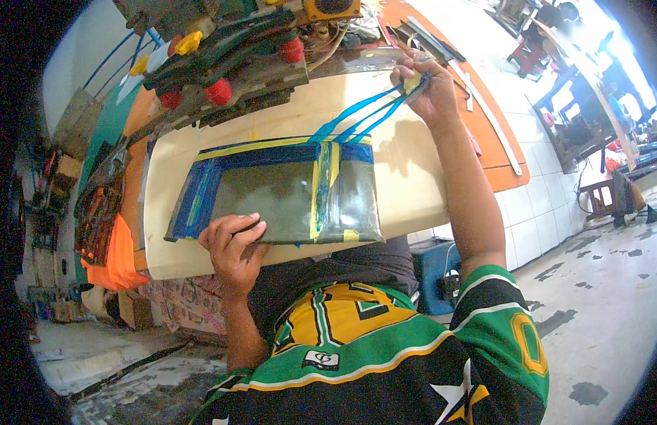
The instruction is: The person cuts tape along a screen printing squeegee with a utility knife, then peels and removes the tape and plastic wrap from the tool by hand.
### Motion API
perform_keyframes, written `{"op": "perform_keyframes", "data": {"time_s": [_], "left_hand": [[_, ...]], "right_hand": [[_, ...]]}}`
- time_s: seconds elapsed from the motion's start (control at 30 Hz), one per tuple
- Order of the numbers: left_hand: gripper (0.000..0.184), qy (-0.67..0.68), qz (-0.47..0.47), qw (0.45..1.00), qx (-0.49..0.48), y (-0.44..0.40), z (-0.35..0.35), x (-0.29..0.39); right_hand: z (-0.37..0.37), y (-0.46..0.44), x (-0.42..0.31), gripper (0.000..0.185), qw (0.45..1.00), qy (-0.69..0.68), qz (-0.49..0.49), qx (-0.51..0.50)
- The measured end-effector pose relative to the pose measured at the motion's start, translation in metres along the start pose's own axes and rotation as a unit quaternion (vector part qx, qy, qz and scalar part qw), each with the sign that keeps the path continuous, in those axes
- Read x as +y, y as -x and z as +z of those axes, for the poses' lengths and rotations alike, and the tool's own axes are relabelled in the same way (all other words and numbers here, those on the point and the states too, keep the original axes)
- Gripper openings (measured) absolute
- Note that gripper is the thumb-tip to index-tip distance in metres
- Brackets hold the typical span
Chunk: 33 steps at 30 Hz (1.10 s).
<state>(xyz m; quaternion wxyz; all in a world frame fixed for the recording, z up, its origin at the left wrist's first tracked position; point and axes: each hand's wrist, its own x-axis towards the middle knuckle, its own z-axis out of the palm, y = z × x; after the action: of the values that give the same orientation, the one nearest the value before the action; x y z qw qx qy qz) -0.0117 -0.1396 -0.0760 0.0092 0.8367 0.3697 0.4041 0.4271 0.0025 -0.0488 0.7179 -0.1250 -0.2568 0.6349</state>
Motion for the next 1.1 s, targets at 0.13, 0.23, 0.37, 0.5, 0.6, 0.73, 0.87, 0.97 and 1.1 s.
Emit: {"op": "perform_keyframes", "data": {"time_s": [0.13, 0.23, 0.37, 0.5, 0.6, 0.73, 0.87, 0.97, 1.1], "left_hand": [[0.042, 0.000, 0.003, 1.000, -0.030, 0.003, -0.007, 0.002], [0.044, 0.007, -0.001, 0.999, -0.040, 0.003, -0.006, 0.001], [0.045, 0.007, 0.013, 0.999, -0.043, 0.005, -0.005, -0.001], [0.045, 0.016, 0.014, 0.998, -0.055, 0.003, -0.009, 0.001], [0.047, 0.032, 0.005, 0.998, -0.060, 0.002, -0.012, 0.003], [0.046, 0.021, 0.005, 0.997, -0.071, 0.007, -0.007, -0.001], [0.038, 0.005, 0.004, 0.999, -0.047, 0.012, 0.003, -0.004], [0.037, 0.002, -0.008, 1.000, -0.027, 0.013, 0.010, -0.002], [0.051, -0.088, -0.020, 0.995, -0.038, 0.010, 0.012, 0.011]], "right_hand": [[-0.002, -0.001, -0.002, 0.017, 0.993, 0.004, 0.026, -0.119], [0.013, 0.008, 0.002, 0.021, 0.980, 0.168, -0.002, -0.110], [0.019, 0.015, 0.019, 0.025, 0.872, 0.481, -0.019, -0.089], [0.040, 0.023, 0.037, 0.032, 0.666, 0.718, -0.050, -0.196], [0.048, 0.028, 0.052, 0.042, 0.610, 0.739, -0.086, -0.274], [0.050, 0.032, 0.058, 0.046, 0.571, 0.758, -0.080, -0.306], [0.052, 0.032, 0.056, 0.041, 0.559, 0.767, -0.048, -0.311], [0.054, 0.033, 0.056, 0.037, 0.557, 0.768, -0.053, -0.313], [0.056, 0.035, 0.058, 0.030, 0.544, 0.773, -0.081, -0.317]]}}
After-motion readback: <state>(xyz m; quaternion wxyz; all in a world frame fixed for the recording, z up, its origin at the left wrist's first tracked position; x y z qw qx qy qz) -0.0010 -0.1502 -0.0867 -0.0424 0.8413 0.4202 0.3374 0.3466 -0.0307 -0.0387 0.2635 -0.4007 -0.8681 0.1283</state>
